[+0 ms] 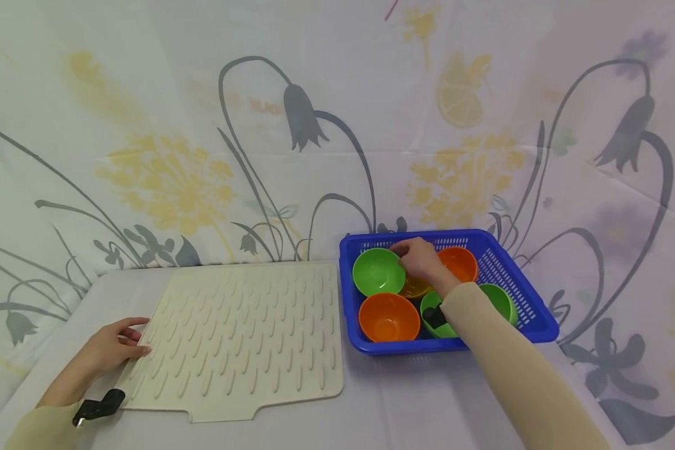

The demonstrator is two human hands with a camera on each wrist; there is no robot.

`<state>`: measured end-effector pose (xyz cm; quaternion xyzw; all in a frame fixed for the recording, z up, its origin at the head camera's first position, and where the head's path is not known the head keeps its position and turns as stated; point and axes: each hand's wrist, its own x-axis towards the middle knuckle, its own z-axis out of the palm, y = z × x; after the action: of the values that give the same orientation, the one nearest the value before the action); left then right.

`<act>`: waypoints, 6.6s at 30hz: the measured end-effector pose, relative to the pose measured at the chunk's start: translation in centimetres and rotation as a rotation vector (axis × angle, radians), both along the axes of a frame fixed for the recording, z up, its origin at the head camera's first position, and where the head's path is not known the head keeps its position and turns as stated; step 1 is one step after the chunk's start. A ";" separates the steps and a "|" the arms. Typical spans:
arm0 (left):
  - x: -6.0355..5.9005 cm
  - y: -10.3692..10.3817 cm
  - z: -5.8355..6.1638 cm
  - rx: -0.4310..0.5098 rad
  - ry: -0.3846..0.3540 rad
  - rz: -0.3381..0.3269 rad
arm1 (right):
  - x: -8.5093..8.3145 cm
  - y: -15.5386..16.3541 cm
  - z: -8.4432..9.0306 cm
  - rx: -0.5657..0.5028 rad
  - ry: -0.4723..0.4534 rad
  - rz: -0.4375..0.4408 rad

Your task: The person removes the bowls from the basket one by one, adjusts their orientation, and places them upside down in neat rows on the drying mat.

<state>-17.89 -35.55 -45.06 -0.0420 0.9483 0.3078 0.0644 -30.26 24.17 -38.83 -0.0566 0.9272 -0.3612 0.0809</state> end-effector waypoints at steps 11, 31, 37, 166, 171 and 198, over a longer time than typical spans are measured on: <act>-0.1 0.2 0.0 -0.005 0.008 0.005 | -0.1 0.2 -0.1 0.044 0.090 -0.015; -0.1 0.2 -0.1 0.019 -0.009 0.012 | 1.7 0.9 2.9 -0.121 0.190 -0.095; -0.2 0.2 -0.1 0.018 -0.020 0.005 | 2.2 1.3 3.7 -0.110 0.130 -0.069; 2.9 22.0 4.6 0.500 0.678 -0.699 | 16.7 -10.1 1.9 -0.474 0.117 0.220; 3.0 22.3 4.6 0.483 0.735 -0.752 | 17.1 -10.5 2.4 -0.470 0.052 0.155; 2.8 22.4 4.8 0.980 0.146 -0.558 | 16.4 -9.9 1.4 -0.817 -0.074 0.302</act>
<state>-15.14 -13.12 -40.22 0.2665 0.6719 0.6852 0.0895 -13.89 14.29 -37.44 -0.2061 0.6858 -0.6844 0.1371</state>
